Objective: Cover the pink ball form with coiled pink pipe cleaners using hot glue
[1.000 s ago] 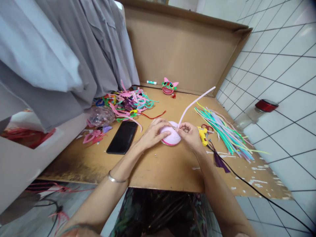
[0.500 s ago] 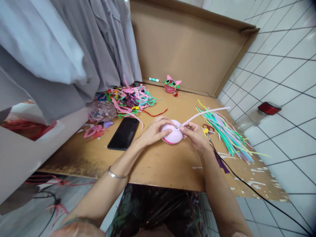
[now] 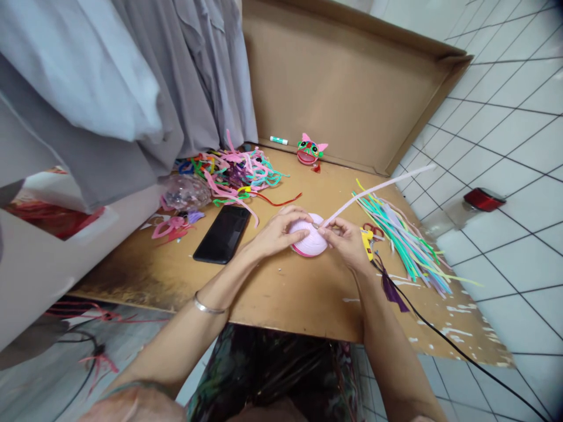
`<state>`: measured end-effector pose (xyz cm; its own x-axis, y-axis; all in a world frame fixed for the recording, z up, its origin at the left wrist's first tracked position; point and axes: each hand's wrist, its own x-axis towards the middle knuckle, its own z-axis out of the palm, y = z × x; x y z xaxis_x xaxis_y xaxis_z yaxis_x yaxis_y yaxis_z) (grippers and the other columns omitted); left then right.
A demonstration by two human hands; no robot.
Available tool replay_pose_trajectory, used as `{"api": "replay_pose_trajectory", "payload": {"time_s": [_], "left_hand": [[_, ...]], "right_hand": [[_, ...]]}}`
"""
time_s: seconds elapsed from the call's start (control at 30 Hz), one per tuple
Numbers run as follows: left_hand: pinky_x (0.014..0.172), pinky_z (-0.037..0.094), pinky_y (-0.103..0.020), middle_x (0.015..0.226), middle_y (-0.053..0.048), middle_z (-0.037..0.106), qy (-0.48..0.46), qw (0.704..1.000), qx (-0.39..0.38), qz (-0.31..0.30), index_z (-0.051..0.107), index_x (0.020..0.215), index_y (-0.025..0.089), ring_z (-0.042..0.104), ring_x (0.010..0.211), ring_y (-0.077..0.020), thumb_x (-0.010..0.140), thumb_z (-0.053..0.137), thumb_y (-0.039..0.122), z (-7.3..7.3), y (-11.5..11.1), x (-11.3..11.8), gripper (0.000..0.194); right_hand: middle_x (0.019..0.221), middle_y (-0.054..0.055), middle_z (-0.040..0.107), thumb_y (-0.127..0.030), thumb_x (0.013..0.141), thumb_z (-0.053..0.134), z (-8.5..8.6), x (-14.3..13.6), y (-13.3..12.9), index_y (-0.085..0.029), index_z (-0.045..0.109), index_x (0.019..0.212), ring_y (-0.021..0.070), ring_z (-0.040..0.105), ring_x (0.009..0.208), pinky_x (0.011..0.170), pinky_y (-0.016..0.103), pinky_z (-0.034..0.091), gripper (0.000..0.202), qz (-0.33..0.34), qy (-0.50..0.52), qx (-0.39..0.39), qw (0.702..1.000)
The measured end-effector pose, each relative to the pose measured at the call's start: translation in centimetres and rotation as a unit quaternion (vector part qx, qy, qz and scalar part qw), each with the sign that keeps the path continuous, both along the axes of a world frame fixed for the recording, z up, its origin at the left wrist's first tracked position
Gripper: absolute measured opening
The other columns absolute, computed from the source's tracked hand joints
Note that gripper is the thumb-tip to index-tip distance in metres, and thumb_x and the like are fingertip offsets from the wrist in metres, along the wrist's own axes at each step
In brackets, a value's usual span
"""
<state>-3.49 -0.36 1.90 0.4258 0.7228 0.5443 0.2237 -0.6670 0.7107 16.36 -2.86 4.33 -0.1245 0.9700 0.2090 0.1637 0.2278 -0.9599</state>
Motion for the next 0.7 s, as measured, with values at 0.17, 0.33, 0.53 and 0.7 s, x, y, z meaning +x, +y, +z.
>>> {"api": "replay_pose_trajectory", "payload": {"time_s": [0.17, 0.33, 0.53, 0.7], "left_hand": [[0.104, 0.046, -0.042, 0.116, -0.009, 0.061, -0.003, 1.0, -0.009, -0.002, 0.068, 0.109, 0.019, 0.059, 0.114, -0.0236, 0.088, 0.062, 0.036, 0.2, -0.29, 0.01, 0.028], [0.103, 0.047, -0.043, 0.116, -0.009, 0.062, -0.004, 1.0, -0.012, -0.001, 0.068, 0.11, 0.02, 0.059, 0.114, -0.0244, 0.088, 0.062, 0.038, 0.32, -0.51, 0.06, 0.028], [0.104, 0.046, -0.043, 0.116, -0.009, 0.062, -0.006, 1.0, -0.005, 0.001, 0.068, 0.109, 0.021, 0.059, 0.114, -0.0243, 0.088, 0.062, 0.039, 0.23, -0.45, 0.11, 0.029], [0.102, 0.046, -0.042, 0.115, -0.01, 0.063, -0.009, 1.0, -0.002, -0.006, 0.069, 0.109, 0.02, 0.06, 0.113, -0.0246, 0.088, 0.062, 0.041, 0.15, -0.27, 0.14, 0.03]], "right_hand": [[0.055, -0.005, 0.05, -0.05, 0.064, 0.076, -0.04, -0.09, 0.1, -0.019, 0.061, 0.07, 0.0063, 0.037, 0.045, 0.045, 0.022, 0.031, 0.035, -0.013, -0.003, 0.004, 1.0], [0.048, -0.006, 0.047, -0.049, 0.063, 0.076, -0.02, -0.17, 0.21, -0.019, 0.06, 0.067, 0.0065, 0.036, 0.043, 0.043, 0.022, 0.029, 0.034, -0.018, -0.012, -0.001, 1.0], [0.051, -0.005, 0.05, -0.047, 0.062, 0.076, -0.02, -0.19, 0.25, -0.019, 0.06, 0.067, 0.0067, 0.037, 0.043, 0.043, 0.022, 0.027, 0.032, -0.019, -0.011, -0.001, 1.0], [0.053, -0.005, 0.05, -0.044, 0.063, 0.076, 0.08, -0.2, 0.2, -0.019, 0.061, 0.068, 0.0068, 0.038, 0.045, 0.044, 0.022, 0.029, 0.03, -0.022, -0.012, 0.004, 1.0]]}}
